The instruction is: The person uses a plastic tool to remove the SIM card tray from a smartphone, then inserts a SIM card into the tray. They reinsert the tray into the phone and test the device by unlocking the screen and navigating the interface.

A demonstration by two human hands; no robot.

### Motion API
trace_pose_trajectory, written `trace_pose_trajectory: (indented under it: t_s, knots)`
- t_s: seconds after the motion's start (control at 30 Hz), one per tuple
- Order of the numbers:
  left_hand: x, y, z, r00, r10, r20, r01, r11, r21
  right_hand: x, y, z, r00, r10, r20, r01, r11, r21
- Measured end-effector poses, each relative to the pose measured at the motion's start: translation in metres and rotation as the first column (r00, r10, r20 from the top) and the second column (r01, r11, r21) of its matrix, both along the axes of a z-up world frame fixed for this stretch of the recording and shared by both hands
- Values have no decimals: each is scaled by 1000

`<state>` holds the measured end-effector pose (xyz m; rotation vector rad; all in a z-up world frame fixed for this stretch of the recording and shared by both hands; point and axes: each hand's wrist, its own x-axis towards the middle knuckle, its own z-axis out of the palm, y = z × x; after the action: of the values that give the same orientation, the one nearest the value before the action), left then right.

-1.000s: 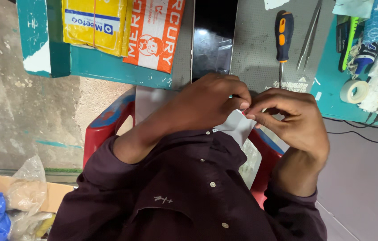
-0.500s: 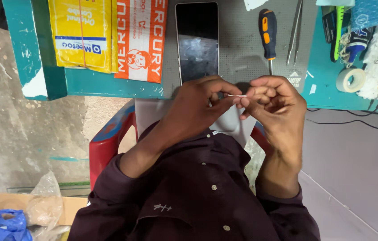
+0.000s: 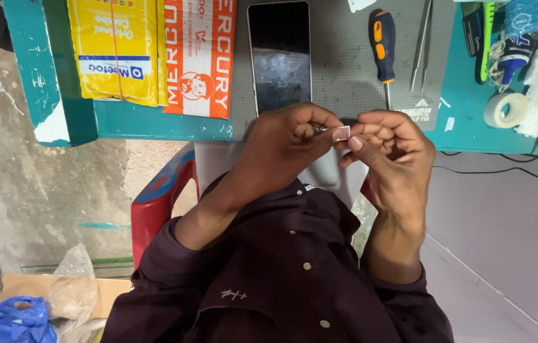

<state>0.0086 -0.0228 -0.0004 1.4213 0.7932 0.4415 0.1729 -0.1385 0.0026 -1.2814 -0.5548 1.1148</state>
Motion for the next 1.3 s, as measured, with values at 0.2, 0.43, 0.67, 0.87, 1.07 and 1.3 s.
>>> trace_pose_trajectory:
  t_s: [0.2,0.43,0.67,0.87,1.07,1.3]
  knots:
    - [3,-1,4,998,4,-56,-5,1000,-23,-4,-2,-7,999,-35,10,34,997,76]
    - [-1,-4,1,1000,-12,-2,12,996,83,-11,-7,-17,995,-98,-19,100,976,194]
    - [-4,-6,7,987,9,163,-35,987,158,-11,-5,-2,991,-68,117,62,997,56]
    - [-12,-7,20,971,-50,233,5,982,187,-16,-9,16,936,-13,352,-47,985,163]
    - [-15,-9,22,951,-94,295,14,965,262,-22,-14,22,862,-100,497,13,984,176]
    - [-16,-12,25,948,-124,294,-7,913,407,-22,-17,20,816,-143,561,-4,967,253]
